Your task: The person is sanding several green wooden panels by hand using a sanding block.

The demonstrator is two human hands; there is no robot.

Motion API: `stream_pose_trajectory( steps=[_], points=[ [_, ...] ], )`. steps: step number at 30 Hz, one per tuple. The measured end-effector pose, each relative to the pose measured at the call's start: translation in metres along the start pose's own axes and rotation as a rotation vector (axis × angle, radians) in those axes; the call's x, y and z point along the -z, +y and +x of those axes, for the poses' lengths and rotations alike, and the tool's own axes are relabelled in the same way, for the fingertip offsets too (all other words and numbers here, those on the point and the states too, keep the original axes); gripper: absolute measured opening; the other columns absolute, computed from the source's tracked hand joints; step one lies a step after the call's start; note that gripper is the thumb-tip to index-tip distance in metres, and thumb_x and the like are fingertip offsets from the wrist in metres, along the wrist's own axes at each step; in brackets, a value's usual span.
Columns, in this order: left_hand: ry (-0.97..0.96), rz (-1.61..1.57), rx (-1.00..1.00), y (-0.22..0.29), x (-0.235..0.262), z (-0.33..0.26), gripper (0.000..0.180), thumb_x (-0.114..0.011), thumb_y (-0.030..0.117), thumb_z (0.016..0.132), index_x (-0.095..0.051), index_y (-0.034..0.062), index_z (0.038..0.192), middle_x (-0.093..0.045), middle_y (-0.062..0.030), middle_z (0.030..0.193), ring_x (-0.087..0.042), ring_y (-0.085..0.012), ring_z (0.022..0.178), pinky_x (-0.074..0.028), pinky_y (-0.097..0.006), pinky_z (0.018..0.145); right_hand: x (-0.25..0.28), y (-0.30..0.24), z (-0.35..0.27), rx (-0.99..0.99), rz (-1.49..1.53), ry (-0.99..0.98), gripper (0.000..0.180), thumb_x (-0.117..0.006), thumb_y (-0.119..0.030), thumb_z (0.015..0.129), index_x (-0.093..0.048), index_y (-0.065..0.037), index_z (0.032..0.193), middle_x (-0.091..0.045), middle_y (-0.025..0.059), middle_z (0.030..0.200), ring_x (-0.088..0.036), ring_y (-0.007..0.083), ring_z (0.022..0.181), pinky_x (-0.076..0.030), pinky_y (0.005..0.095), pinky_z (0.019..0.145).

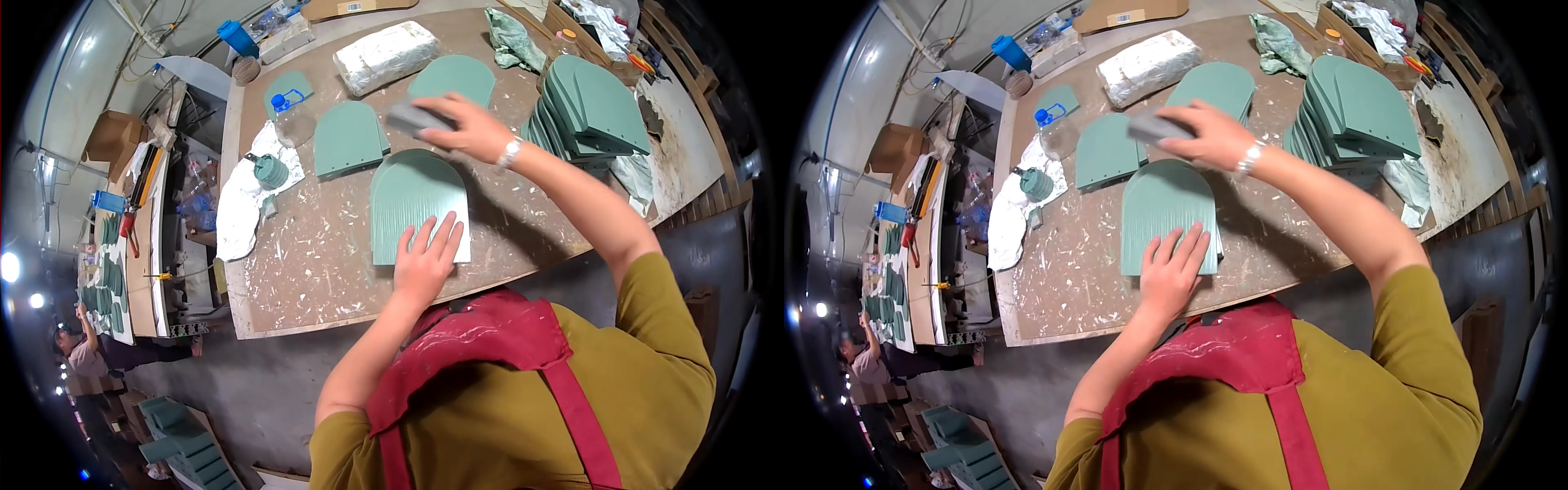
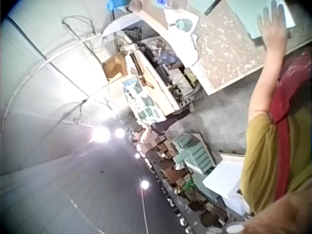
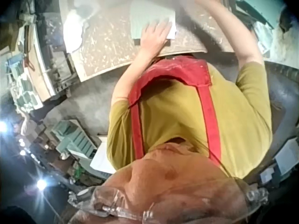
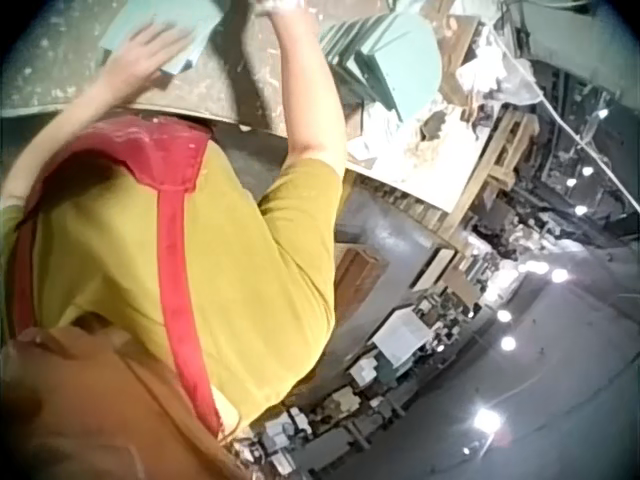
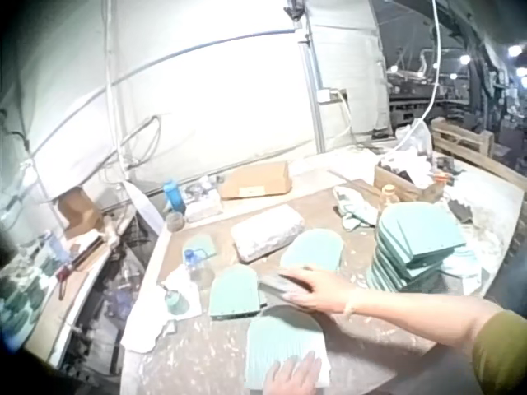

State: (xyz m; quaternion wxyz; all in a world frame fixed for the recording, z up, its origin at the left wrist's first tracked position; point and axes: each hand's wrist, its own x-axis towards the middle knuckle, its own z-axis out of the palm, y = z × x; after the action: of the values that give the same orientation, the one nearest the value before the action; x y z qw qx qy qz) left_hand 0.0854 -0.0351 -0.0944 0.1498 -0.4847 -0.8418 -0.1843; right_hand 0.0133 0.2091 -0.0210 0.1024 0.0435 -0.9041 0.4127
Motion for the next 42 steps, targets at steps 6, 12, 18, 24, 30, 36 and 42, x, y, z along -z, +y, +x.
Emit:
stream_pose_trajectory(
  steps=[6, 12, 18, 24, 30, 36, 42],
  points=[
    [0.462, -1.070, 0.870, -0.015, 0.064, 0.046, 0.037, -0.061, 0.013, 0.098, -0.054, -0.0026, 0.131, -0.061, -0.0133, 0.126, -0.056, -0.0233, 0.117, -0.042, -0.037, 0.103, 0.017, 0.044, -0.070, -0.295, 0.646, 0.315, 0.052, -0.065, -0.033, 0.097, -0.055, -0.007, 0.140, -0.062, 0.0070, 0.112, -0.057, 0.0127, 0.096, -0.048, 0.0265, 0.085],
    [0.344, -1.263, 0.951, -0.053, 0.041, 0.017, 0.042, -0.060, 0.021, 0.101, -0.048, -0.0066, 0.131, -0.058, -0.0121, 0.130, -0.054, -0.0192, 0.119, -0.041, -0.036, 0.105, -0.012, 0.045, -0.099, -0.232, 0.638, 0.260, 0.051, -0.066, -0.031, 0.096, -0.054, -0.008, 0.140, -0.061, 0.0094, 0.126, -0.055, 0.0164, 0.114, -0.043, 0.0308, 0.100],
    [-0.318, -0.193, 0.939, -0.082, 0.068, -0.015, 0.031, -0.059, 0.028, 0.097, -0.062, -0.0012, 0.107, -0.062, -0.0221, 0.106, -0.059, -0.0368, 0.096, -0.044, -0.044, 0.084, -0.009, 0.053, -0.137, -0.217, 0.328, 0.290, 0.055, -0.068, -0.033, 0.093, -0.053, -0.007, 0.139, -0.060, 0.0127, 0.121, -0.058, 0.0233, 0.111, -0.043, 0.0343, 0.099],
    [0.014, 0.143, 0.211, -0.082, 0.031, 0.081, 0.048, -0.059, 0.038, 0.095, -0.054, 0.0110, 0.135, -0.050, -0.0182, 0.139, -0.047, -0.0417, 0.125, -0.042, -0.053, 0.100, -0.018, -0.007, -0.149, 0.484, -0.269, 0.029, 0.062, -0.072, -0.042, 0.082, -0.056, -0.021, 0.139, -0.056, 0.0216, 0.118, -0.058, 0.0391, 0.107, -0.048, 0.0460, 0.092],
    [-0.263, 0.033, 0.280, -0.075, -0.012, 0.090, 0.055, -0.050, 0.044, 0.098, -0.043, 0.0210, 0.148, -0.041, -0.0116, 0.151, -0.043, -0.0442, 0.129, -0.041, -0.053, 0.105, 0.000, 0.074, -0.116, 0.107, -0.364, 0.197, 0.059, -0.074, -0.036, 0.078, -0.060, -0.021, 0.133, -0.057, 0.0211, 0.108, -0.057, 0.0391, 0.094, -0.050, 0.0468, 0.084],
    [-0.244, 0.070, 0.291, -0.079, -0.015, 0.089, 0.053, -0.051, 0.041, 0.098, -0.045, 0.0204, 0.146, -0.043, -0.0116, 0.148, -0.046, -0.0422, 0.124, -0.042, -0.050, 0.103, -0.034, 0.012, -0.146, 0.399, -0.304, -0.036, 0.063, -0.073, -0.038, 0.080, -0.056, -0.026, 0.140, -0.052, 0.0240, 0.127, -0.055, 0.0402, 0.113, -0.045, 0.0498, 0.096],
    [-0.218, 0.085, 0.278, -0.081, -0.014, 0.094, 0.052, -0.052, 0.039, 0.098, -0.046, 0.0191, 0.146, -0.044, -0.0131, 0.147, -0.048, -0.0419, 0.121, -0.042, -0.049, 0.103, -0.019, 0.044, -0.118, 0.358, -0.369, 0.199, 0.063, -0.074, -0.040, 0.079, -0.058, -0.026, 0.138, -0.054, 0.0229, 0.128, -0.055, 0.0398, 0.111, -0.046, 0.0480, 0.094]
  ],
)
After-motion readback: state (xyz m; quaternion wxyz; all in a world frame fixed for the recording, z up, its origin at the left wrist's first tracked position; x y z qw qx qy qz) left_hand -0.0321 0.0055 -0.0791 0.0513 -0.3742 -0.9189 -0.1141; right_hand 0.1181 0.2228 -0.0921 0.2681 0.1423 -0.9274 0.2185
